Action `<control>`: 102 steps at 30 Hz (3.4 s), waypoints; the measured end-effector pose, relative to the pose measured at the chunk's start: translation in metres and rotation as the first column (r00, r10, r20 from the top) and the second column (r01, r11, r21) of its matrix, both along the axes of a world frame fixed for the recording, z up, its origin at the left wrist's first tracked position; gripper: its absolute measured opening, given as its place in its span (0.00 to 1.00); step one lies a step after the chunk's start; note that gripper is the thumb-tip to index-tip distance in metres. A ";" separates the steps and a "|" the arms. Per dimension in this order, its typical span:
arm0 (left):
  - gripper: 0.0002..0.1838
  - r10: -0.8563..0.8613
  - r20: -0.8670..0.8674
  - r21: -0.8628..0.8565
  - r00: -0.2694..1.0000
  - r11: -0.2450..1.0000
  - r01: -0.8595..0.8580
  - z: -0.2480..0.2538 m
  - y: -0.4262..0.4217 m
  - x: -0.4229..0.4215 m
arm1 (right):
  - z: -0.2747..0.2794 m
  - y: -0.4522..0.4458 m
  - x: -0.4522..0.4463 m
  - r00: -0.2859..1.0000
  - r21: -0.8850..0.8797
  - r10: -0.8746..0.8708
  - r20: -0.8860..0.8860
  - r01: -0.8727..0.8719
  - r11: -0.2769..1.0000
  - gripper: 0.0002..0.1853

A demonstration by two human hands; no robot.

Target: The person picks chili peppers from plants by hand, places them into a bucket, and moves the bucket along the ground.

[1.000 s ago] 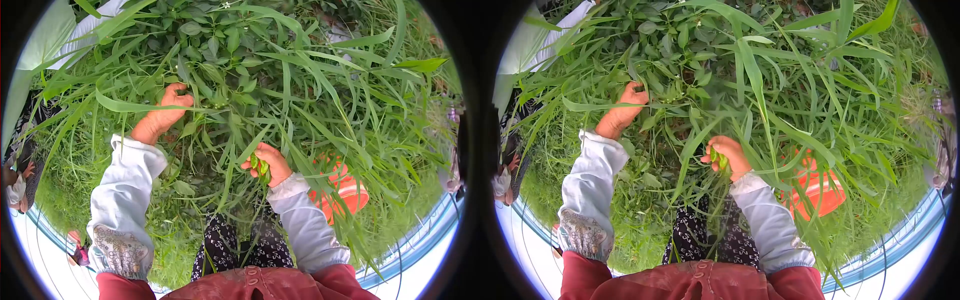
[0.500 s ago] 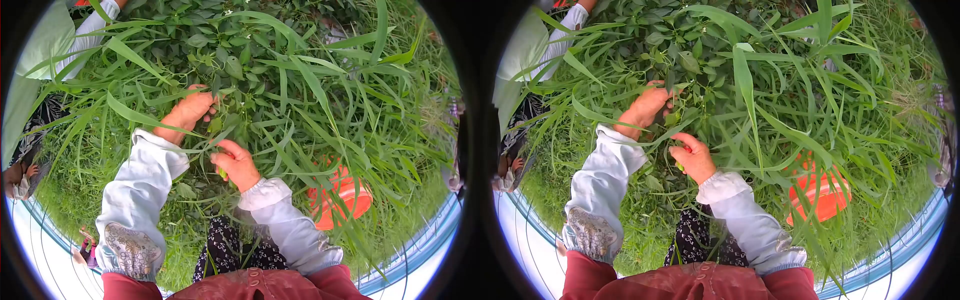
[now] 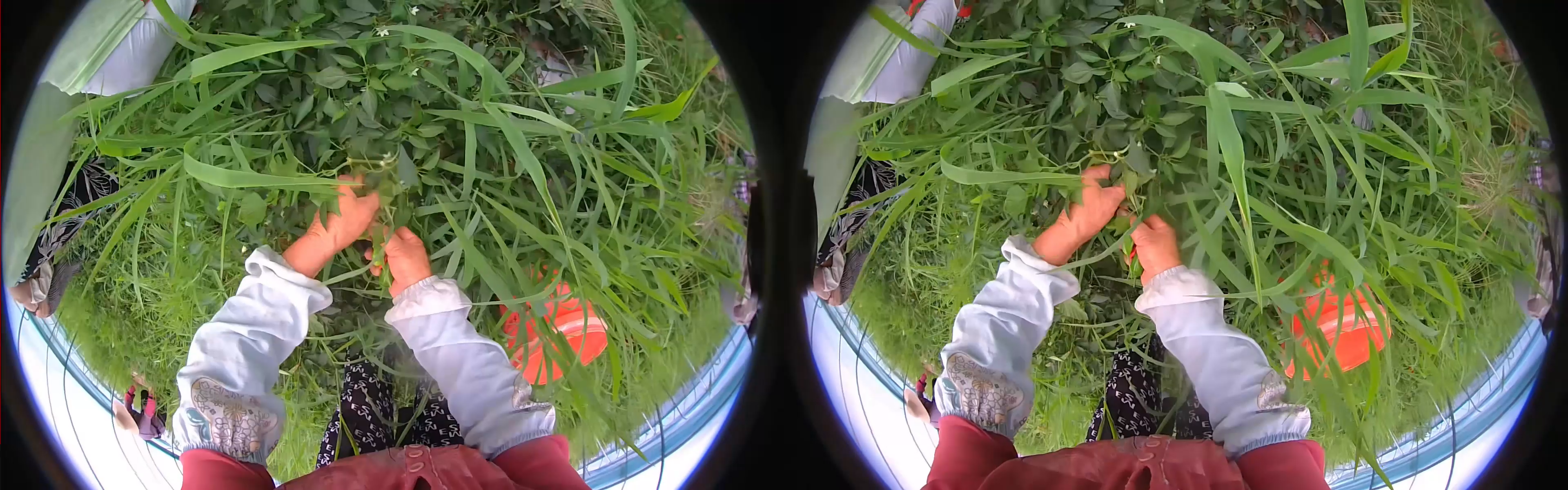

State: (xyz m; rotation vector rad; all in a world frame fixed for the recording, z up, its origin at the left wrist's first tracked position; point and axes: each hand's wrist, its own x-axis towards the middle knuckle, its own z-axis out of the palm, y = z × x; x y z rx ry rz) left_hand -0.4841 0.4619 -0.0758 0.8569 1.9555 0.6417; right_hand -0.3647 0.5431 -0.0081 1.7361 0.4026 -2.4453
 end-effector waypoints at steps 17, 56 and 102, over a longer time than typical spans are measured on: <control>0.09 -0.555 -0.274 -0.211 0.785 0.831 0.514 0.047 -0.063 0.043 | 0.033 -0.016 0.084 0.506 -0.055 0.657 -0.559 -0.813 0.580 0.16; 0.28 -0.435 -0.257 -0.315 0.863 0.882 0.351 0.077 -0.068 0.141 | -0.028 0.005 0.013 0.601 0.151 0.769 -0.220 -0.757 0.635 0.10; 0.17 -0.269 -0.496 -0.271 0.826 0.951 0.148 0.043 -0.090 0.051 | -0.055 0.006 0.044 0.775 0.198 0.626 -0.083 -0.603 0.773 0.19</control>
